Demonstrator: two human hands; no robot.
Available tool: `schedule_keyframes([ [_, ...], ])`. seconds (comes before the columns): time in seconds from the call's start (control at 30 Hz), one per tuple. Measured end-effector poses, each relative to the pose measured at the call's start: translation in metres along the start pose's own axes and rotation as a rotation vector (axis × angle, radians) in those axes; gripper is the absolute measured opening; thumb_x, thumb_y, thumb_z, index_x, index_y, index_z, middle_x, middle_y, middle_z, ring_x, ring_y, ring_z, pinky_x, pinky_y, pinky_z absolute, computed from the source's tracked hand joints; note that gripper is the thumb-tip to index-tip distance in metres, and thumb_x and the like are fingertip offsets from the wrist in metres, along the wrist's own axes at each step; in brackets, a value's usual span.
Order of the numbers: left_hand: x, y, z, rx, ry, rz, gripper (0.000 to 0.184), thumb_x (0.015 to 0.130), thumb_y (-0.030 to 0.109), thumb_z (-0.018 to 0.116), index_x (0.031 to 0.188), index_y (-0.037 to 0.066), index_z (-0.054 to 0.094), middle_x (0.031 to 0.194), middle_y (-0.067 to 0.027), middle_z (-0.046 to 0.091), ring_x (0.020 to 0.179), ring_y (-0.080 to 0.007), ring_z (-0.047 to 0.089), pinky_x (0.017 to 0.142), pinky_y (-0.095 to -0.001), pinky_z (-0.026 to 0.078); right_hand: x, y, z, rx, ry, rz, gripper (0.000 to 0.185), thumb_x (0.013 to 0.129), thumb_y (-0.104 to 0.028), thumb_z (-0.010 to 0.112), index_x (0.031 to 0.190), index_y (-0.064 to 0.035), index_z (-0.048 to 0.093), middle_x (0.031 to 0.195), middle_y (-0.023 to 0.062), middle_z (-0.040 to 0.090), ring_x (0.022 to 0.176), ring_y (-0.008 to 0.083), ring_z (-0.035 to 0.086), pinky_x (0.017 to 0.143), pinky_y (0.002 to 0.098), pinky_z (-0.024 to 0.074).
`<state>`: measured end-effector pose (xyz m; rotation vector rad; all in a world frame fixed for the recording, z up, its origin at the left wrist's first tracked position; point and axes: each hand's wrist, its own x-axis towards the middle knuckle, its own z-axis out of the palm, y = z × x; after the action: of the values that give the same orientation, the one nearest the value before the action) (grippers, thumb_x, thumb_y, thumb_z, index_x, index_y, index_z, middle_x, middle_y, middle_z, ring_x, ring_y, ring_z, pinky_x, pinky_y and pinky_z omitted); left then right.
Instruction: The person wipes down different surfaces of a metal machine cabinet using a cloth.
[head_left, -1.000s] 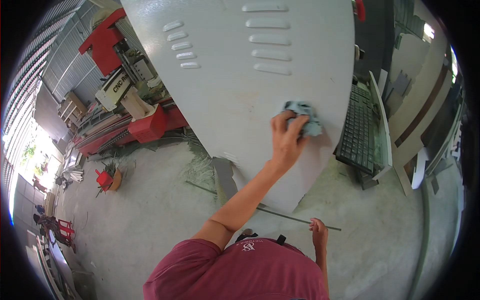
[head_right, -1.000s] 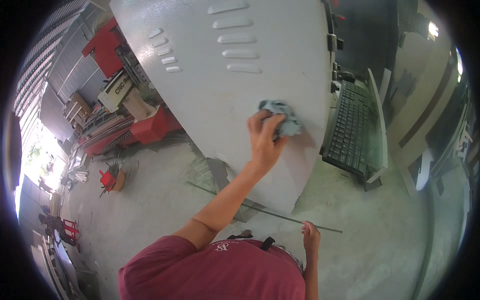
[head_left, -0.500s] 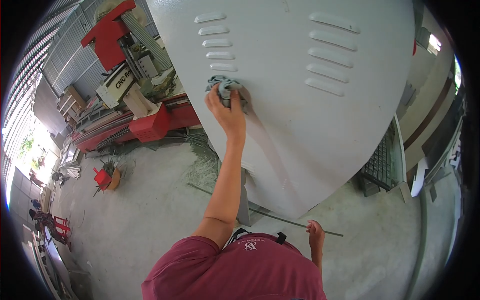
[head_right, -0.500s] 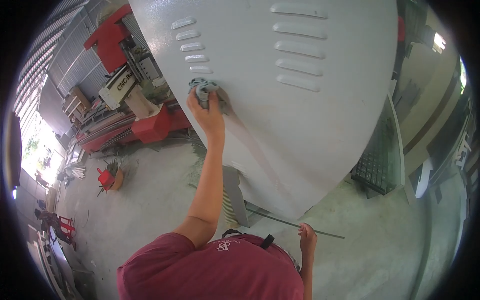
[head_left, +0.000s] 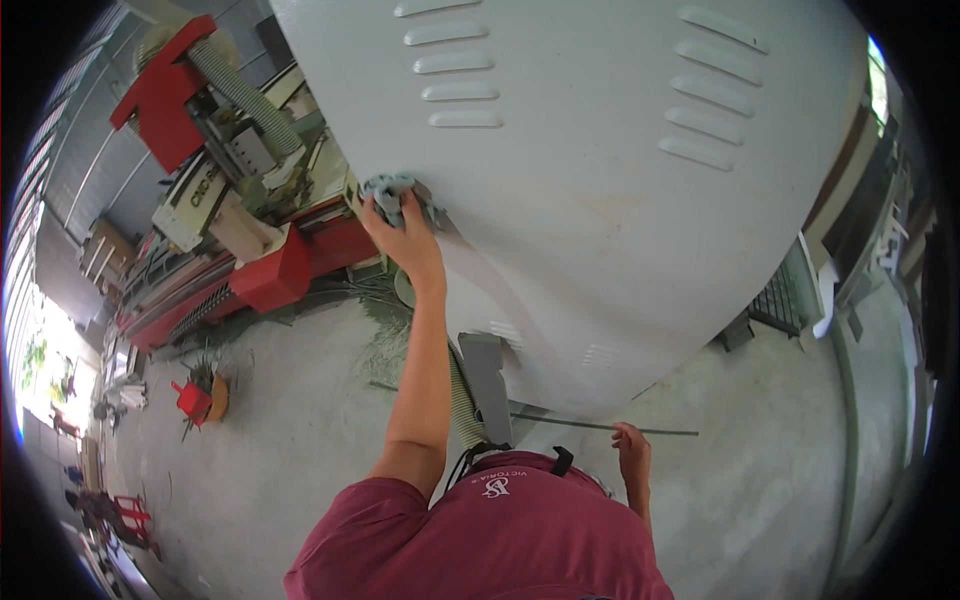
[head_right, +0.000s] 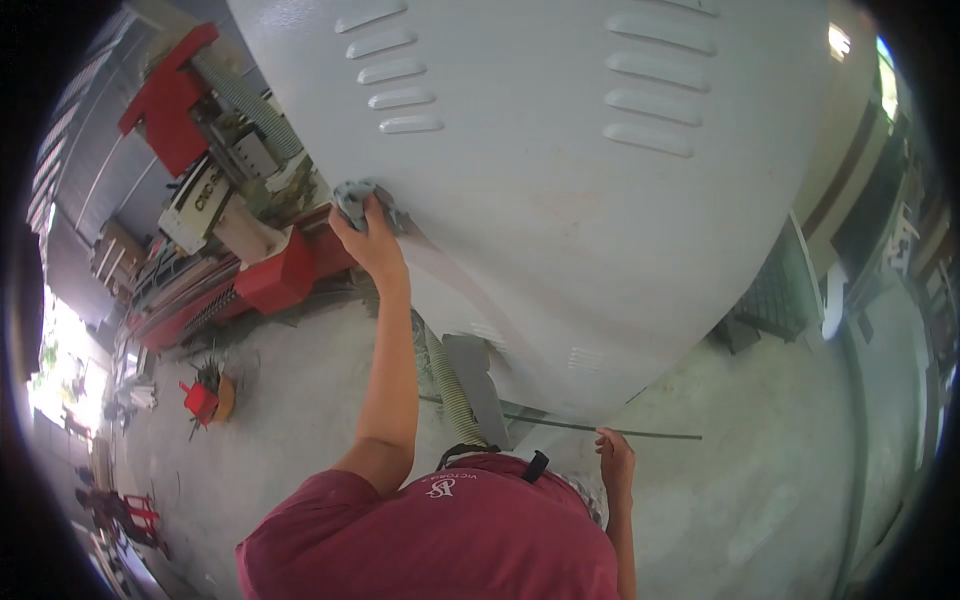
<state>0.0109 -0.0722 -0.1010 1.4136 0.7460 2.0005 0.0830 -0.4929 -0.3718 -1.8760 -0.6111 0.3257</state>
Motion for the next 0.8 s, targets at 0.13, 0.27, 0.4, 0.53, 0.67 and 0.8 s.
schedule_keyframes([
  [0.13, -0.045, 0.037, 0.011, -0.146, -0.155, -0.102, 0.047, 0.084, 0.01, 0.068, 0.123, -0.002, 0.046, 0.118, -0.0172, 0.046, 0.109, -0.0306, 0.046, 0.096, -0.0386, 0.036, -0.006, -0.014, 0.021, -0.036, 0.017, 0.026, 0.022, 0.091, -0.002, 0.046, 0.104, -0.0027, 0.065, 0.078, 0.0096, 0.064, 0.067, 0.0157, 0.063, 0.062, 0.0284, 0.0512],
  [0.27, -0.076, 0.079, 0.026, 0.079, -0.48, 0.306, 0.045, 0.077, 0.005, 0.069, 0.118, 0.001, 0.051, 0.116, -0.0174, 0.047, 0.111, -0.0309, 0.044, 0.096, -0.0395, 0.036, -0.012, -0.022, 0.031, -0.036, 0.013, 0.012, 0.023, 0.09, -0.002, 0.046, 0.104, -0.0025, 0.065, 0.079, 0.0097, 0.064, 0.067, 0.0156, 0.063, 0.062, 0.029, 0.0512],
  [0.4, -0.071, 0.08, 0.036, 0.054, -0.456, 0.312, 0.042, 0.077, 0.005, 0.07, 0.115, 0.002, 0.054, 0.115, -0.0156, 0.048, 0.112, -0.03, 0.045, 0.094, -0.0387, 0.037, -0.007, -0.023, 0.017, -0.066, 0.012, 0.009, 0.024, 0.089, -0.001, 0.046, 0.104, -0.0036, 0.065, 0.08, 0.0092, 0.065, 0.067, 0.0164, 0.064, 0.062, 0.0283, 0.0512],
  [0.53, -0.049, 0.058, 0.036, 0.006, -0.181, 0.094, 0.042, 0.078, 0.004, 0.069, 0.116, 0.0, 0.052, 0.116, -0.0143, 0.048, 0.113, -0.0296, 0.044, 0.094, -0.039, 0.039, -0.007, -0.021, -0.008, -0.103, 0.061, 0.033, 0.026, 0.088, 0.002, 0.046, 0.104, -0.0046, 0.065, 0.08, 0.0084, 0.064, 0.066, 0.0158, 0.063, 0.062, 0.0278, 0.0509],
  [0.67, -0.08, 0.065, 0.052, -0.064, -0.181, 0.101, 0.044, 0.08, 0.008, 0.067, 0.121, 0.001, 0.05, 0.117, -0.0137, 0.05, 0.114, -0.0303, 0.044, 0.097, -0.0398, 0.037, -0.015, -0.016, -0.023, -0.118, 0.093, 0.118, 0.026, 0.088, 0.0, 0.046, 0.104, -0.0041, 0.066, 0.08, 0.0082, 0.065, 0.067, 0.0155, 0.063, 0.064, 0.0277, 0.0507],
  [0.8, -0.16, 0.108, 0.075, -0.006, -0.652, 0.331, 0.055, 0.067, -0.002, 0.069, 0.12, 0.006, 0.057, 0.117, -0.0148, 0.048, 0.119, -0.0323, 0.039, 0.1, -0.0431, 0.033, -0.029, -0.013, -0.024, -0.083, 0.104, 0.21, 0.025, 0.089, -0.001, 0.046, 0.103, -0.0035, 0.066, 0.079, 0.008, 0.065, 0.069, 0.0157, 0.063, 0.066, 0.028, 0.0504],
])
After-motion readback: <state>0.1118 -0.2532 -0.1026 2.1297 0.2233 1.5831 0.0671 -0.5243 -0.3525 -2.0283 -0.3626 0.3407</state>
